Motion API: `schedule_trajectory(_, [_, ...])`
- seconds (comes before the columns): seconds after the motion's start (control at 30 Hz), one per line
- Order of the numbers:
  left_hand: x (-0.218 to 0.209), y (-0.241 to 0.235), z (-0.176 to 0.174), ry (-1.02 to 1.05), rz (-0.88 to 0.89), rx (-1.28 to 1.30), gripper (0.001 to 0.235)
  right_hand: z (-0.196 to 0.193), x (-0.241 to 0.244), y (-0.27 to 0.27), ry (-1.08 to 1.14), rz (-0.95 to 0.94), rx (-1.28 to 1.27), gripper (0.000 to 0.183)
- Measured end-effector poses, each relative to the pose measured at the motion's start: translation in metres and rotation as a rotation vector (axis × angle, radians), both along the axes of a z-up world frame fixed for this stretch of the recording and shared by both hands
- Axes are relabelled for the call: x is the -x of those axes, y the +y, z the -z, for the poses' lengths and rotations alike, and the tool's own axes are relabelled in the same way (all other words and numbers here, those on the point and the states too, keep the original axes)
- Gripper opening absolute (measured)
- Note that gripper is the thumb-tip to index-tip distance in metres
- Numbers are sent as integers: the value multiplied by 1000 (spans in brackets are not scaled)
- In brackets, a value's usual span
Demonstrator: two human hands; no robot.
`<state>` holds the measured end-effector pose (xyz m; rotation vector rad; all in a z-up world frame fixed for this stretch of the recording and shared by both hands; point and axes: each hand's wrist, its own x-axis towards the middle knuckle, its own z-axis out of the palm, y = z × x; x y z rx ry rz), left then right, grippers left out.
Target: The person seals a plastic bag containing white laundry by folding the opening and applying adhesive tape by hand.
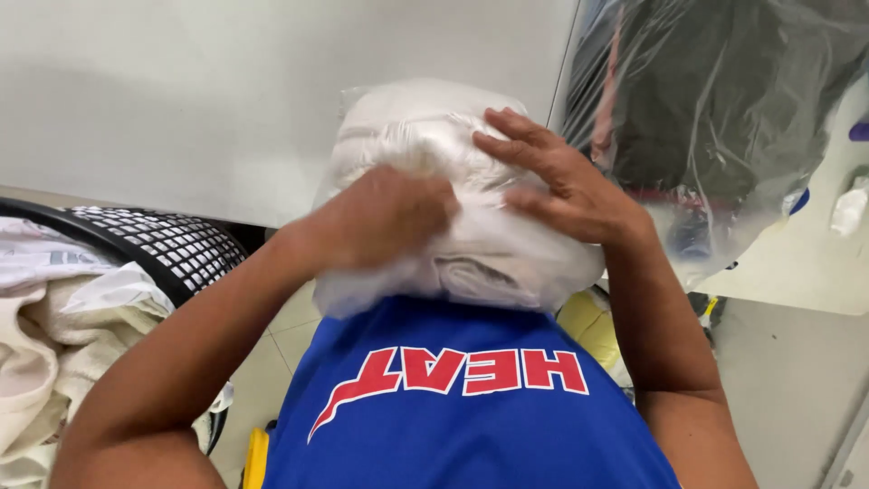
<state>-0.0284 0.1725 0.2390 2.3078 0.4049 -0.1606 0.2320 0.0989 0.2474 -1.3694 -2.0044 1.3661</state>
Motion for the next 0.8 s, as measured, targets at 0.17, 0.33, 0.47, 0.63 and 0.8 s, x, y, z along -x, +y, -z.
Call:
schedule_trajectory(0.17, [5, 0, 25, -214, -359, 510, 41, -53, 18, -23, -238, 70, -297, 74])
schedule_trajectory(0.33, [12, -6, 8, -225, -457, 797, 44, -36, 40, -56, -489, 93, -348, 27])
schedule_trajectory(0.47, [29, 3, 8, -112, -325, 489, 34, -21, 29, -41, -246, 70, 98, 39])
schedule_trajectory(0.63, [38, -4, -69, -256, -345, -516, 34, -15, 17, -16, 71, -104, 471, 47])
schedule_trajectory(0.8, [-11, -69, 14, -495, -341, -627, 25, -12, 15, -13, 175, -112, 575, 49])
